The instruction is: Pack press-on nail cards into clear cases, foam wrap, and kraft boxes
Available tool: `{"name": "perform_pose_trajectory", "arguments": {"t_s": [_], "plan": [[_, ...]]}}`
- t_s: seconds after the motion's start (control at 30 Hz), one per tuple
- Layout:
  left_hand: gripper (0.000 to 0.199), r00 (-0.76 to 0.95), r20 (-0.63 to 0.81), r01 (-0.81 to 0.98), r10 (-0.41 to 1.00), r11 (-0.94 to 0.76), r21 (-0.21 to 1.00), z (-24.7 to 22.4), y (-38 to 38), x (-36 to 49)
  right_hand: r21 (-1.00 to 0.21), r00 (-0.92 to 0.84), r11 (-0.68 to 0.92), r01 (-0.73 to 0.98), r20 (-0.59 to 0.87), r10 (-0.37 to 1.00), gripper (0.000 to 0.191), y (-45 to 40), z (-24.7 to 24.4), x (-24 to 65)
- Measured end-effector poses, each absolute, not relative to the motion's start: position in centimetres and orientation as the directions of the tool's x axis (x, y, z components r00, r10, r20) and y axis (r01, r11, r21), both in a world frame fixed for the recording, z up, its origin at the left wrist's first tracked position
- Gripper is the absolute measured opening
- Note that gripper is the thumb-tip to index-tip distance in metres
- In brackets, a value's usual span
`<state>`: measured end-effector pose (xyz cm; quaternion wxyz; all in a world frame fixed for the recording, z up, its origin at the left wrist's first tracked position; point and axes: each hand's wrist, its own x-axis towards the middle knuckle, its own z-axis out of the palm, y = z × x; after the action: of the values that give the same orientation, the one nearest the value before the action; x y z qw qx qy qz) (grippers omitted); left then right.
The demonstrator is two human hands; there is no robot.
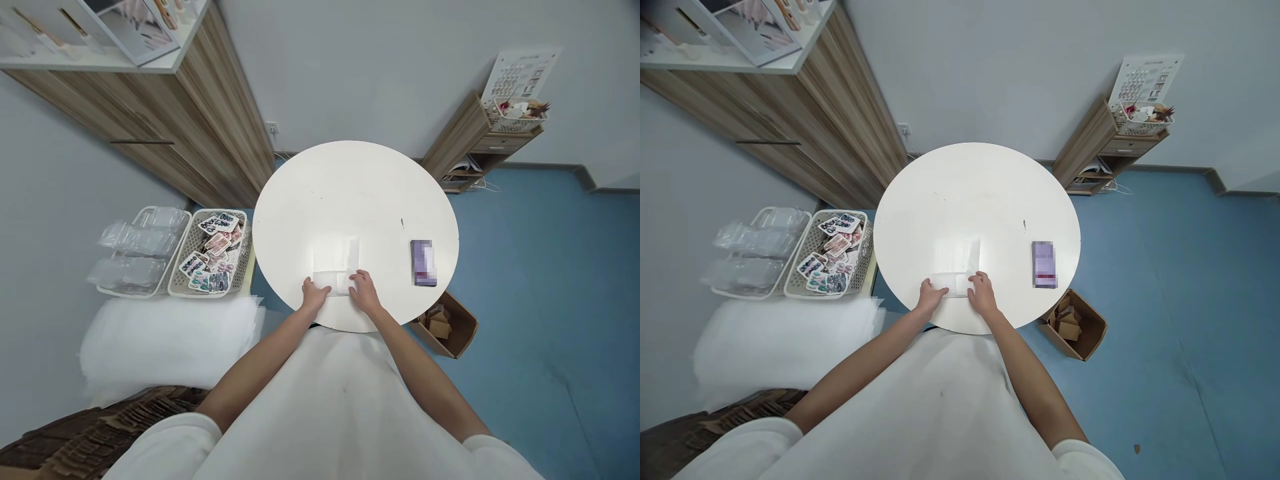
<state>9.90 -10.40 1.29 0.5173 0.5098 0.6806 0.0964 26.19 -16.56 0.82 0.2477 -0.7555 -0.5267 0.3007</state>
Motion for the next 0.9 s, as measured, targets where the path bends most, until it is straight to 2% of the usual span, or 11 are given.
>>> {"name": "perform_pose_trajectory", "arguments": {"t_s": [0.1, 0.2, 0.27, 0.4, 0.57, 0.73, 0.9], "plan": [[0.071, 0.041, -0.714, 0.512, 0.699, 0.599, 0.616, 1.6, -9.6, 9.1, -0.715, 0.255, -0.328, 0.618, -0.213, 0.943, 0.031, -17.0, 1.0, 26.1], [0.036, 0.154, -0.757, 0.499, 0.635, 0.612, 0.614, 1.9, -8.9, 8.1, -0.73, 0.242, -0.331, 0.598, -0.23, 0.943, 0.03, -17.3, 1.1, 26.2], [0.021, 0.199, -0.763, 0.497, 0.615, 0.607, 0.62, 2.0, -8.7, 7.7, -0.732, 0.239, -0.336, 0.593, -0.238, 0.941, 0.03, -17.4, 1.1, 26.2], [0.02, 0.247, -0.732, 0.455, 0.634, 0.591, 0.666, 2.2, -8.8, 7.8, -0.73, 0.24, -0.33, 0.598, -0.229, 0.943, 0.031, -17.4, 0.8, 26.2], [0.018, 0.186, -0.723, 0.475, 0.665, 0.583, 0.659, 2.3, -9.0, 8.1, -0.735, 0.247, -0.334, 0.591, -0.229, 0.942, 0.031, -17.4, 0.5, 26.2], [0.014, 0.248, -0.694, 0.493, 0.676, 0.529, 0.691, 2.7, -9.0, 8.2, -0.734, 0.248, -0.338, 0.589, -0.234, 0.94, 0.031, -17.4, 0.6, 26.2], [0.013, 0.347, -0.491, 0.601, 0.799, 0.212, 0.771, 3.2, -9.4, 10.5, -0.739, 0.276, -0.328, 0.589, -0.197, 0.941, 0.031, -17.3, 0.7, 25.4]]}}
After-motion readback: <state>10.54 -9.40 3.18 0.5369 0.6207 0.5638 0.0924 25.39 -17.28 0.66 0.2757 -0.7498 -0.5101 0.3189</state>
